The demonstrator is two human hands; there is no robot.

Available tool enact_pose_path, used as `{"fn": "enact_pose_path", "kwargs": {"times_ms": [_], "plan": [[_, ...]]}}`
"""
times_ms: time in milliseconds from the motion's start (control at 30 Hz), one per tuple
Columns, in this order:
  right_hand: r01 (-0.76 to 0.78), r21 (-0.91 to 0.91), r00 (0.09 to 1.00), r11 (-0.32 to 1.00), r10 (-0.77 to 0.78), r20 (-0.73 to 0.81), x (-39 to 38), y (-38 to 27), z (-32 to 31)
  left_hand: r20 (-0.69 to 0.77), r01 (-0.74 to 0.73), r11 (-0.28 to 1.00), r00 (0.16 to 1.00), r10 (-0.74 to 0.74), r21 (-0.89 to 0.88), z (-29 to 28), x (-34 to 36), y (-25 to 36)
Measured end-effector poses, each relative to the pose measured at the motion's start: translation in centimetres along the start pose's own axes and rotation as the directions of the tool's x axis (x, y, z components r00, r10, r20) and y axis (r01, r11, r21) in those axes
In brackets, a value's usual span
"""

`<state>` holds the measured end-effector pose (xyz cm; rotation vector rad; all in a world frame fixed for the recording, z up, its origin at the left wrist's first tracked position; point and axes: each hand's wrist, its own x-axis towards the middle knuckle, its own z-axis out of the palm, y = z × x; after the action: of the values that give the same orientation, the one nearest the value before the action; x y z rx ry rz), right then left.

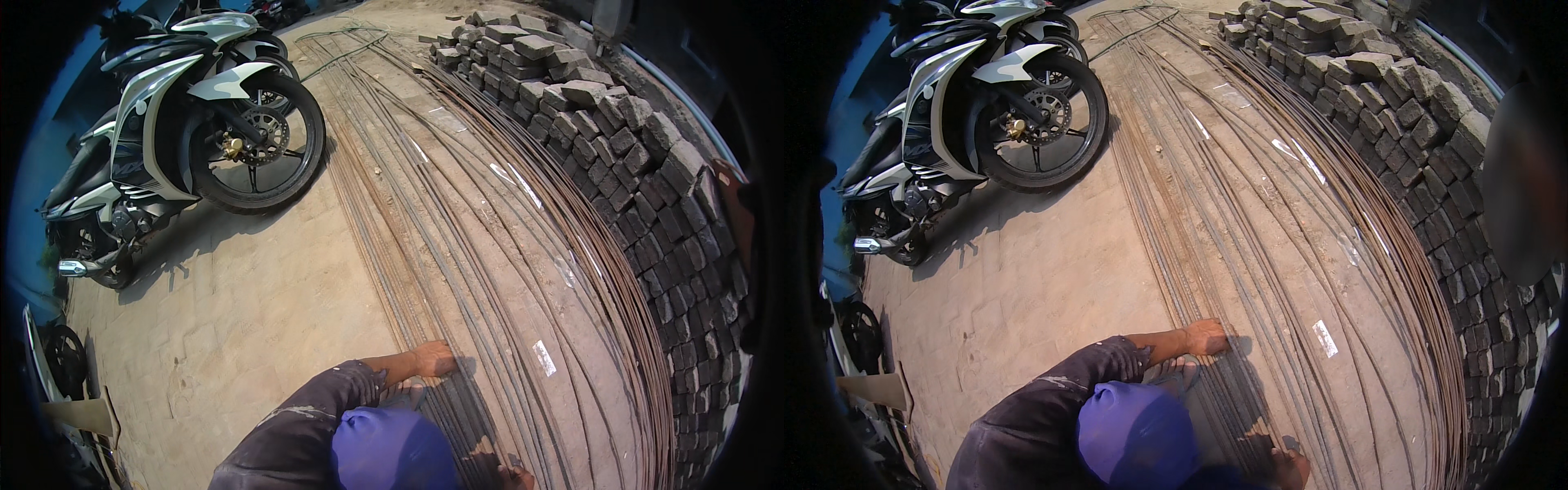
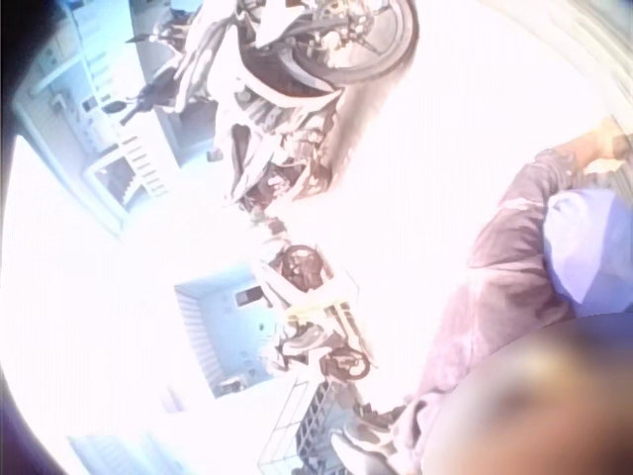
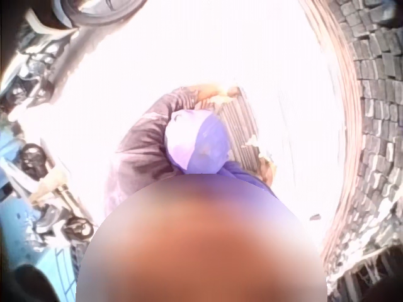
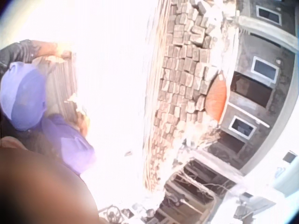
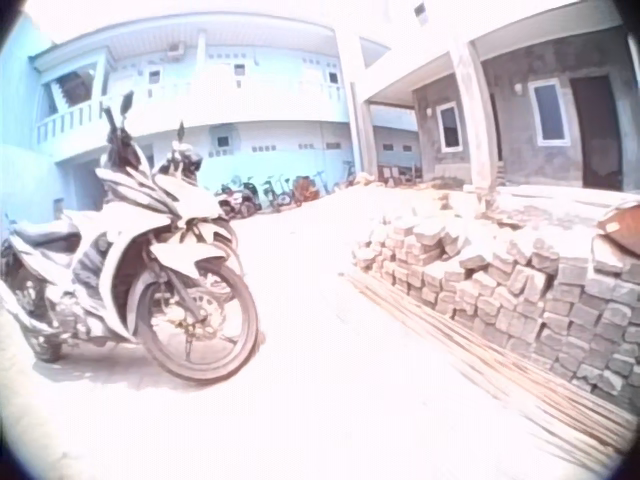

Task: The person uses an angle grinder to cut several long metal rods on a concrete floor. They repeatedly position the rods against a small block, cut them, and then move the cut pieces aside. The person also scrapes the rods with a small tool before cutting.

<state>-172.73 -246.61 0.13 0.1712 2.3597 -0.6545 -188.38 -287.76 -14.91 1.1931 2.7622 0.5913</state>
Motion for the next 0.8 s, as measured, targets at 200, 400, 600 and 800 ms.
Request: {"fn": "enact_pose_path", "kwargs": {"times_ms": [200,400,600,800], "plan": [[-0.032,0.012,0.999,0.999,0.033,-0.014,0.1,0.2,-0.3,0.012,0.033,0.999,0.999,-0.033,-0.026,-2.1,-0.3,-0.6],[-0.047,0.022,0.999,0.999,0.047,-0.022,0.0,0.2,-0.5,0.091,0.12,0.99,0.988,-0.127,0.07,-6.6,-1.3,-4.4],[-0.045,0.029,0.999,0.999,0.045,-0.013,0.3,-0.3,0.0,0.037,0.156,0.98,0.986,-0.162,0.12,-8.8,-2.9,-8.6],[-0.043,0.032,0.999,0.999,0.043,-0.004,0.2,-0.3,0.3,0.084,0.223,0.964,0.968,-0.237,0.147,-9.4,-3.5,-10.2]]}}
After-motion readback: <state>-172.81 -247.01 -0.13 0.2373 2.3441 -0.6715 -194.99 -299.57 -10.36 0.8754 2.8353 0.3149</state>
